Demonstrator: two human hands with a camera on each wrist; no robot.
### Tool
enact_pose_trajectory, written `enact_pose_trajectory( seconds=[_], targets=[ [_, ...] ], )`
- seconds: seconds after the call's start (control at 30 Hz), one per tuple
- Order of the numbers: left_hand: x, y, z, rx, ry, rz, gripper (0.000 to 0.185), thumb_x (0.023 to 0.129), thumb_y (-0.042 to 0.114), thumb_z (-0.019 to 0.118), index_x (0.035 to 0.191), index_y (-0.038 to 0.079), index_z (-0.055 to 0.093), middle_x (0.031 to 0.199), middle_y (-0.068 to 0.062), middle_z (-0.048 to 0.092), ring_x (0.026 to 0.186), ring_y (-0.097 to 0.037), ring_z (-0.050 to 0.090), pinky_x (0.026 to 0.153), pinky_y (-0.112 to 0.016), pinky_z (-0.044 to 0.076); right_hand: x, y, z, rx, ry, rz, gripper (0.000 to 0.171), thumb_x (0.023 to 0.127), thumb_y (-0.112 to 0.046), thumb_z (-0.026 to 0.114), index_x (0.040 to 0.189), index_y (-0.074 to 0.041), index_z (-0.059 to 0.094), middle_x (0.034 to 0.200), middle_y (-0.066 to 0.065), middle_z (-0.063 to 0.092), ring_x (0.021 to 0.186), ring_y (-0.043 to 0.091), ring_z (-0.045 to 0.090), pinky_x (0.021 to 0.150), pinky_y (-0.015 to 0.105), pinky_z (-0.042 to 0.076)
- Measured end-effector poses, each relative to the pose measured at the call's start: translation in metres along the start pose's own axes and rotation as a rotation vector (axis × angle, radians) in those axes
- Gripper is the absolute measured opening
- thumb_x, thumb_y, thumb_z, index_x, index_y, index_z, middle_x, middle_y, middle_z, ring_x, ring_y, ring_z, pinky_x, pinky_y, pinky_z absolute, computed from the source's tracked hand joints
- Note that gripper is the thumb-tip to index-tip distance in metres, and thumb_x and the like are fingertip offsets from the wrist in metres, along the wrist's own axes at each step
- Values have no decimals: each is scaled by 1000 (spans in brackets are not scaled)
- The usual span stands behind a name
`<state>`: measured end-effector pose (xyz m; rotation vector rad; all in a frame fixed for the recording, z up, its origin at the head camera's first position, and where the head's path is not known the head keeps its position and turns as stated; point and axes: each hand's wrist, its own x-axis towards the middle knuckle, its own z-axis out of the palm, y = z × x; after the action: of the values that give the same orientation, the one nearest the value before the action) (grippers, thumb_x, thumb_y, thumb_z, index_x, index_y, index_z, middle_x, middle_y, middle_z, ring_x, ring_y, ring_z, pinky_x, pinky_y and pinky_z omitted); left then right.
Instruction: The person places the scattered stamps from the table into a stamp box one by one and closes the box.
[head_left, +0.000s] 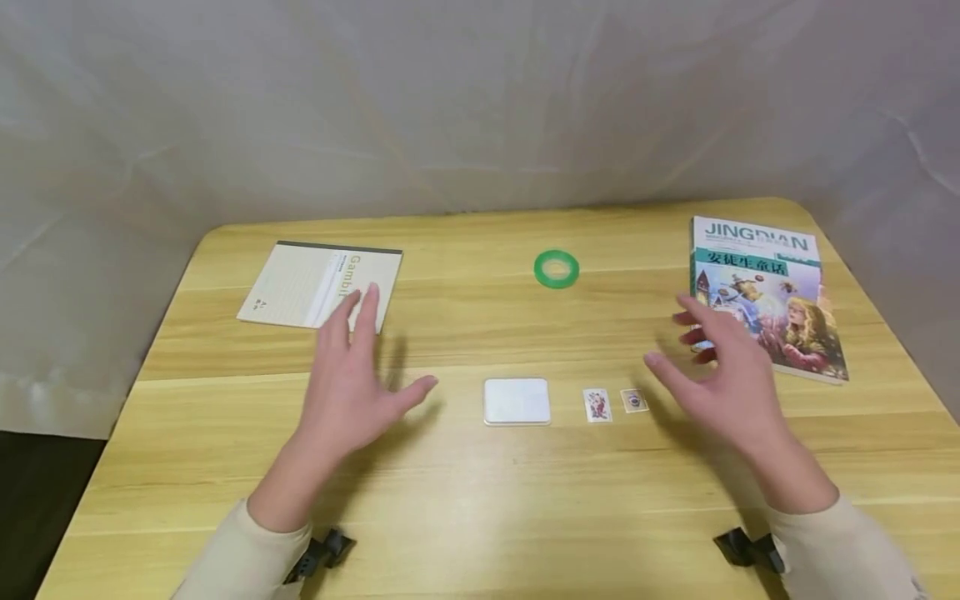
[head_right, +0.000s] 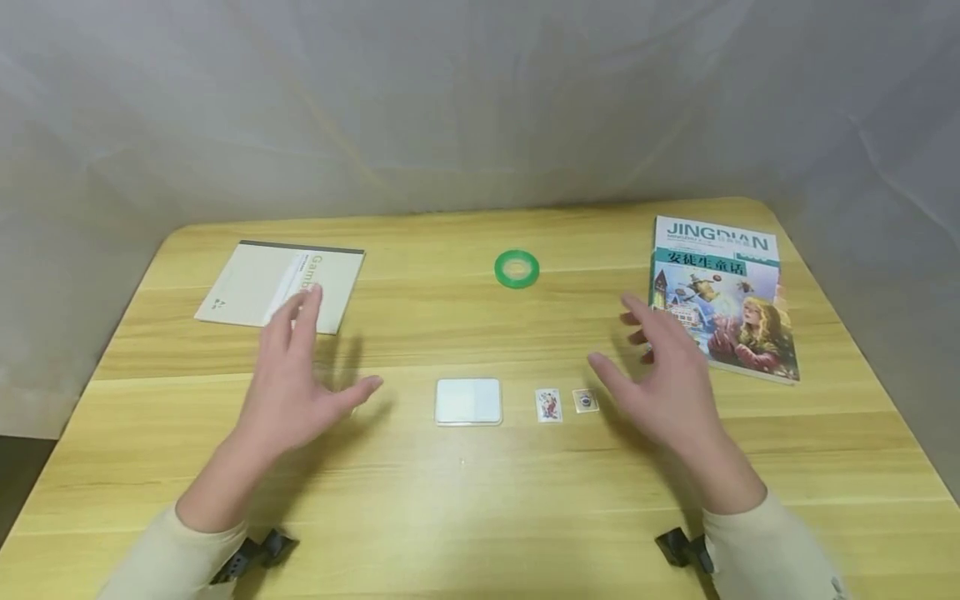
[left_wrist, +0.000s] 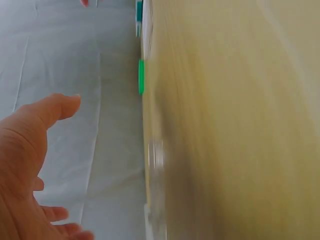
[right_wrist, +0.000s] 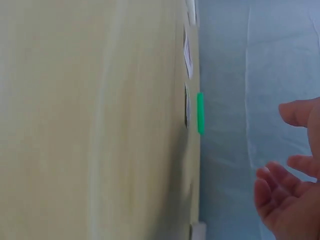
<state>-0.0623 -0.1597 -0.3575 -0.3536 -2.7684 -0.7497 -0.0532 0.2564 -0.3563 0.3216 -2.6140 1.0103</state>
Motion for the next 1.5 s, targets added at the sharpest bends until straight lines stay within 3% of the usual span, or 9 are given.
enact_pose_trajectory(
  seconds=[0.1, 0.33, 0.47, 0.63, 0.93, 1.5],
  targets=[
    [-1, 11, 9, -112, -65, -8, 124, 68, 50, 89, 161, 14, 15, 151, -21, 30, 133, -40, 35, 99, -59, 40, -4, -4, 7, 63, -89, 45, 69, 82, -13, 84, 143, -8, 53, 111, 11, 65, 84, 21, 60, 68, 17, 47],
    [-5, 29, 32, -382, -210, -47, 112, 70, 35, 92, 157, 6, 27, 134, -16, 48, 104, -29, 54, 84, -43, 49, -10, -7, 22, 225, -310, 162, 55, 84, -14, 82, 134, -2, 59, 98, 7, 67, 74, 18, 62, 59, 25, 51],
    [-7, 37, 46, -464, -253, -63, 103, 69, 27, 94, 152, 2, 37, 123, -13, 54, 93, -24, 56, 76, -37, 51, -13, -8, 29, 271, -405, 235, 49, 84, -18, 83, 127, -4, 63, 96, 4, 67, 71, 19, 62, 59, 28, 50],
    [-7, 42, 57, -455, -275, -36, 93, 66, 23, 96, 143, -2, 49, 108, -11, 56, 79, -20, 55, 71, -33, 48, -17, -7, 34, 251, -457, 234, 40, 85, -21, 83, 119, -6, 68, 92, -1, 68, 65, 17, 59, 57, 28, 48],
    [-5, 47, 64, -404, -312, -35, 86, 62, 22, 98, 135, -1, 58, 114, -9, 56, 61, -9, 52, 63, -29, 48, -19, -5, 39, 224, -498, 207, 38, 82, -17, 85, 114, -7, 70, 89, -2, 67, 60, 15, 54, 55, 27, 46],
    [-5, 46, 69, -313, -352, -8, 67, 64, 23, 96, 122, 5, 69, 109, -2, 55, 60, -4, 50, 62, -29, 45, -20, -5, 42, 138, -471, 159, 30, 81, -11, 85, 107, -13, 70, 89, -2, 61, 61, 14, 51, 55, 27, 43]
  ],
)
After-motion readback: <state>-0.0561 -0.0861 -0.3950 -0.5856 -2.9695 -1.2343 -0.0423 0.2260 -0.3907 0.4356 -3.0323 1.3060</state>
